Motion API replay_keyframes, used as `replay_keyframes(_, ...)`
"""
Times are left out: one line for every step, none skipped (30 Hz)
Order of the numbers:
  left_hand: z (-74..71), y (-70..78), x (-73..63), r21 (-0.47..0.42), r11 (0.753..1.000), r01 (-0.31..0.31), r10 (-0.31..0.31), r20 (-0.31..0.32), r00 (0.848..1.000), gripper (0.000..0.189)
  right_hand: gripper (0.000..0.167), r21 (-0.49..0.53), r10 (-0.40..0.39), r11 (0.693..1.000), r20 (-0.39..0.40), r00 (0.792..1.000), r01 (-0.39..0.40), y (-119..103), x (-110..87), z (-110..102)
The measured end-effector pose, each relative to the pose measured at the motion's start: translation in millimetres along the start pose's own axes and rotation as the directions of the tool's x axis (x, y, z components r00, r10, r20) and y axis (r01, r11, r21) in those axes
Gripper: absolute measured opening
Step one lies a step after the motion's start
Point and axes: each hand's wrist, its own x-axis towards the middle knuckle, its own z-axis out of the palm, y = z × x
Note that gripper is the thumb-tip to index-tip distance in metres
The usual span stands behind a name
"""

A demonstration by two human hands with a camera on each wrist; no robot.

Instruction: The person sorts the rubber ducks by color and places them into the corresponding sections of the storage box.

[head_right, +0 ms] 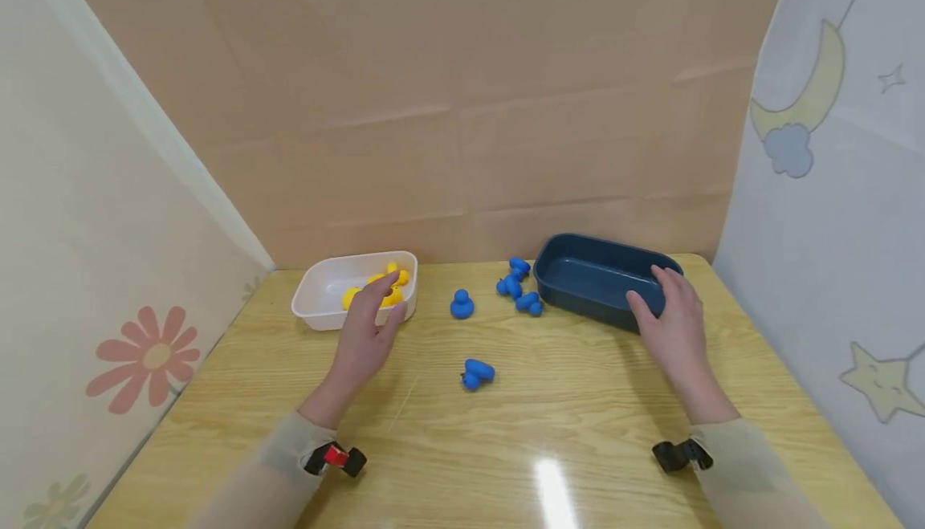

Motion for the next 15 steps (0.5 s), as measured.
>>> replay_keyframes(2.9, 3.9, -1.6, -0.011, 1.000, 0.006, -0.006, 0.020, 1.000, 0.052, 0.075, 0.003, 0.007, 1.000, -0.001, 1.000, -0.007, 1.8, 0.9, -0.4)
replay_keyframes(5.5, 7.6, -3.3, -0.018, 1.000, 0.012, -0.011, 0.042, 0.999, 0.052, 0.075, 0.007, 0.015, 1.000, 0.000, 1.000, -0.015, 3.4, 1.5, -0.9)
replay_keyframes(7.9, 11.8, -4.9, -0.026, 0.999, 0.019, -0.017, 0.062, 0.998, 0.052, 0.076, 0.013, 0.023, 1.000, 0.002, 1.000, -0.023, 4.8, 2.2, -1.2)
replay_keyframes(10.3, 16.2, -7.1, -0.031, 0.999, 0.027, -0.024, 0.083, 0.996, 0.053, 0.077, 0.019, 0.031, 0.999, 0.003, 1.000, -0.031, 6.6, 1.9, -1.3)
replay_keyframes(12.4, 20.5, -8.9, -0.034, 0.999, 0.033, -0.030, 0.105, 0.994, 0.054, 0.078, 0.024, 0.038, 0.999, 0.005, 0.999, -0.038, 8.4, 1.8, -1.4)
replay_keyframes(14.9, 24.3, -10.8, -0.038, 0.999, 0.036, -0.031, 0.125, 0.992, 0.054, 0.079, 0.030, 0.047, 0.998, 0.009, 0.999, -0.047, 9.9, 1.7, -1.5)
replay_keyframes(17.0, 28.3, -12.3, -0.038, 0.999, 0.031, -0.025, 0.144, 0.989, 0.055, 0.080, 0.037, 0.055, 0.998, 0.014, 0.998, -0.055, 11.7, 1.9, -1.7)
replay_keyframes(19.2, 32.0, -13.8, -0.035, 0.999, 0.024, -0.018, 0.164, 0.986, 0.056, 0.081, 0.043, 0.067, 0.997, 0.022, 0.998, -0.068, 13.5, 2.0, -2.1)
replay_keyframes(21.5, 35.2, -15.0, -0.036, 0.999, 0.022, -0.015, 0.189, 0.982, 0.057, 0.082, 0.048, 0.079, 0.996, 0.028, 0.996, -0.080, 14.9, 2.2, -2.5)
replay_keyframes(23.9, 37.9, -16.1, -0.037, 0.999, 0.016, -0.008, 0.210, 0.978, 0.058, 0.084, 0.056, 0.092, 0.994, 0.037, 0.995, -0.094, 16.0, 2.3, -3.3)
replay_keyframes(26.1, 40.3, -17.0, -0.038, 0.999, 0.014, -0.005, 0.234, 0.972, 0.059, 0.085, 0.065, 0.107, 0.992, 0.046, 0.993, -0.110, 16.5, 2.5, -4.0)
replay_keyframes(28.2, 42.3, -18.0, -0.039, 0.999, 0.014, -0.003, 0.256, 0.967, 0.060, 0.086, 0.069, 0.118, 0.990, 0.053, 0.992, -0.121, 17.0, 2.7, -4.7)
replay_keyframes(30.1, 44.0, -19.0, -0.042, 0.999, 0.014, -0.002, 0.275, 0.961, 0.061, 0.088, 0.073, 0.127, 0.989, 0.058, 0.990, -0.131, 17.4, 2.9, -5.3)
replay_keyframes(31.8, 45.3, -19.8, -0.047, 0.999, 0.019, -0.004, 0.293, 0.956, 0.062, 0.089, 0.077, 0.135, 0.987, 0.063, 0.989, -0.140, 17.5, 3.2, -5.7)
replay_keyframes(33.2, 46.4, -20.7, -0.045, 0.999, 0.027, -0.011, 0.313, 0.950, 0.062, 0.089, 0.082, 0.140, 0.986, 0.068, 0.988, -0.146, 17.2, 3.3, -5.9)
